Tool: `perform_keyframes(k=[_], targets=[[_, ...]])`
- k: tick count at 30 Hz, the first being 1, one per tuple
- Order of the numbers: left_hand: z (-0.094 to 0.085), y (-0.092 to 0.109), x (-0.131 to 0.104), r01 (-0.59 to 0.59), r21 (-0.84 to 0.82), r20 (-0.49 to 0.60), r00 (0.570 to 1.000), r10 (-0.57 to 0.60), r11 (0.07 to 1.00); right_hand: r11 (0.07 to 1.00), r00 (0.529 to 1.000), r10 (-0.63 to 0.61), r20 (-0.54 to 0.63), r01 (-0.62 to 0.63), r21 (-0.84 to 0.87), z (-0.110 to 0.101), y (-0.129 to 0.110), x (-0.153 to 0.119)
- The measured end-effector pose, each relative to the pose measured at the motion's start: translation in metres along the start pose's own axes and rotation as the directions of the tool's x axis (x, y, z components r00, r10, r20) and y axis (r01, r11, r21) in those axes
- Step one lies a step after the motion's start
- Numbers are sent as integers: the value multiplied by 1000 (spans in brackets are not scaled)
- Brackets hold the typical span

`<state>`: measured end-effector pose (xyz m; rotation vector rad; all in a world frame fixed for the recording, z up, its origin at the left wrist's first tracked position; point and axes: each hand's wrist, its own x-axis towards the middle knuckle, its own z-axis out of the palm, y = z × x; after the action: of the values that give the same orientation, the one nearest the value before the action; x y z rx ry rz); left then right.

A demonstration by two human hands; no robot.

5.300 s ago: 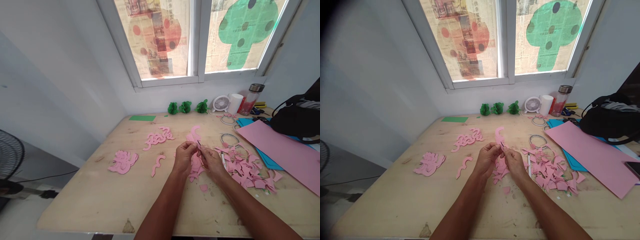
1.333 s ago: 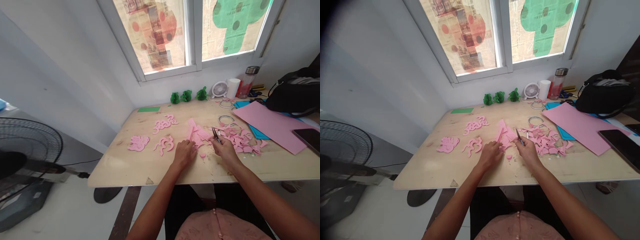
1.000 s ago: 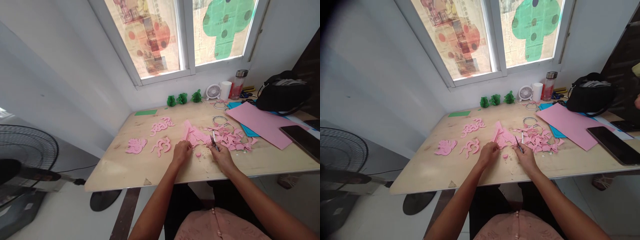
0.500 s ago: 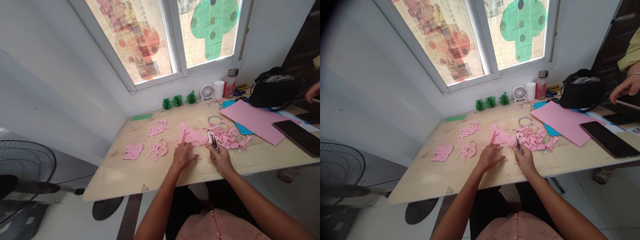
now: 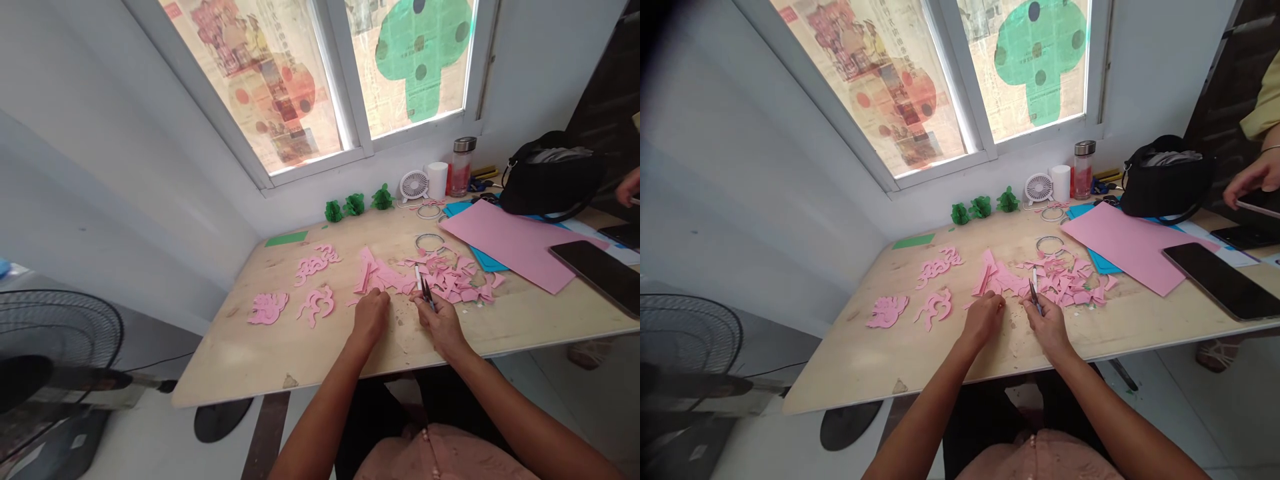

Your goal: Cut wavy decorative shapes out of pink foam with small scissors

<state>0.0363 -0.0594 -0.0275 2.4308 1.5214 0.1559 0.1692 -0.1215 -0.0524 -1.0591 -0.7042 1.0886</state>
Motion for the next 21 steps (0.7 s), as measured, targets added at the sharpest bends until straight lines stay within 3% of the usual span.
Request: perform_keyframes(k=[13, 21], targets=[[2, -3, 8, 21, -199, -121, 992, -46, 980, 998, 1000, 13, -16, -14, -62, -3, 3, 2], [7, 42, 60, -64, -438, -156, 988, -5, 897, 1000, 999, 2, -39, -1, 13, -3, 5, 0]])
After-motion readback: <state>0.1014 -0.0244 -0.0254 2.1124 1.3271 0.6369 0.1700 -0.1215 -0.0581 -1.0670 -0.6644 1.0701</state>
